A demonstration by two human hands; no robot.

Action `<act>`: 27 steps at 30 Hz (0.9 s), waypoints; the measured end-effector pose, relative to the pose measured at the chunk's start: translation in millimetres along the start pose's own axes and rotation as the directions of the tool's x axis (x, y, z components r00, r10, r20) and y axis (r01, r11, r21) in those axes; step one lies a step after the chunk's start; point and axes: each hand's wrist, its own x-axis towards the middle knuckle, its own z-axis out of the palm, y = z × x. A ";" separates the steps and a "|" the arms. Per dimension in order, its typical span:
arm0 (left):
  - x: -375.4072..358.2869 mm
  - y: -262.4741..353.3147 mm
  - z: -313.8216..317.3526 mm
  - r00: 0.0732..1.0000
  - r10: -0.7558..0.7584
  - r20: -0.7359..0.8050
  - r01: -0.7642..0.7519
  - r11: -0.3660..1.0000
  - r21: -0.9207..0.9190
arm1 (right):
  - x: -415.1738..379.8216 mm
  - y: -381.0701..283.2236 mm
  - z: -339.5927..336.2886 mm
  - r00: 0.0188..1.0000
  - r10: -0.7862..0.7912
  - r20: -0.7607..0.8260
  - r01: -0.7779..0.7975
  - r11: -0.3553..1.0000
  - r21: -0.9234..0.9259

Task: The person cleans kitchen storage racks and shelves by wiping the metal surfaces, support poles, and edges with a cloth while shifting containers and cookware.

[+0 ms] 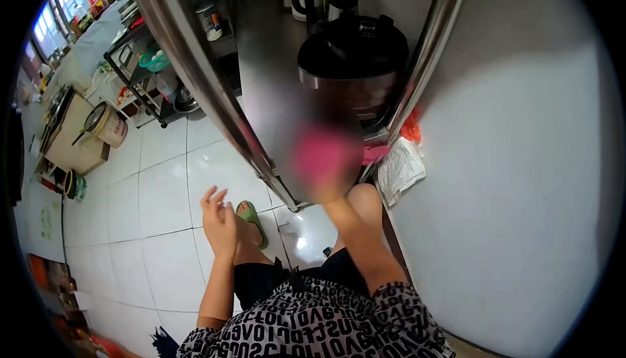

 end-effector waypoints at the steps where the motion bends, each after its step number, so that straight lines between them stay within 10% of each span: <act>1: -6.7 -13.3 21.6 1.000 0.029 0.001 -0.028 0.995 -0.093 | -7.5 4.9 19.1 0.983 0.165 -0.084 -0.121 0.915 0.384; 5: -16.2 7.3 50.1 0.992 0.122 0.009 -0.116 0.962 -0.246 | -21.2 -35.4 44.4 0.995 0.084 0.046 -0.083 0.996 -0.018; 9: -18.8 28.6 45.4 0.991 0.129 0.042 -0.113 0.956 -0.269 | -13.5 -2.7 -9.6 0.852 -0.348 0.390 0.494 0.779 -0.385; 11: -27.6 20.6 45.0 0.991 0.116 0.071 -0.099 0.971 -0.217 | -20.0 -1.0 -8.1 0.976 -0.218 0.006 0.212 0.940 -0.266; 13: -31.0 19.0 44.8 0.996 0.032 0.089 -0.006 0.960 -0.280 | -10.2 -20.5 7.0 0.977 -0.210 -0.044 0.193 0.949 -0.249; 15: -24.4 42.1 28.3 0.998 0.013 0.064 0.009 0.946 -0.323 | 28.4 -99.5 10.9 0.900 -0.327 0.287 0.431 0.585 -0.687; 17: -13.7 38.6 27.9 0.996 0.087 0.025 -0.076 0.950 -0.302 | 63.7 -156.4 20.0 0.835 -0.505 0.218 0.525 0.613 -0.591; 20: 17.9 108.6 -20.6 1.000 -0.008 -0.015 0.003 0.941 -0.339 | 84.3 -169.8 41.3 0.967 -0.253 -0.001 0.244 0.932 0.267; 22: 31.7 96.0 -11.5 0.940 0.178 -0.292 -0.291 0.864 -0.410 | 73.2 -163.1 71.2 0.995 -0.003 0.100 -0.036 0.925 0.379; 25: 51.5 63.3 8.7 0.926 0.175 -0.336 -0.312 0.855 -0.415 | 52.3 -140.7 92.8 0.905 -0.261 -0.336 0.254 0.965 -0.063; 26: 47.6 45.3 19.5 0.954 0.137 -0.265 -0.238 0.886 -0.399 | 33.4 -103.0 85.8 0.887 -0.454 -0.079 0.410 0.856 -0.315; 27: 35.2 69.2 13.1 0.985 0.089 -0.145 -0.137 0.921 -0.365 | -2.4 -76.3 84.1 0.968 -0.248 -0.026 0.227 0.920 -0.319</act>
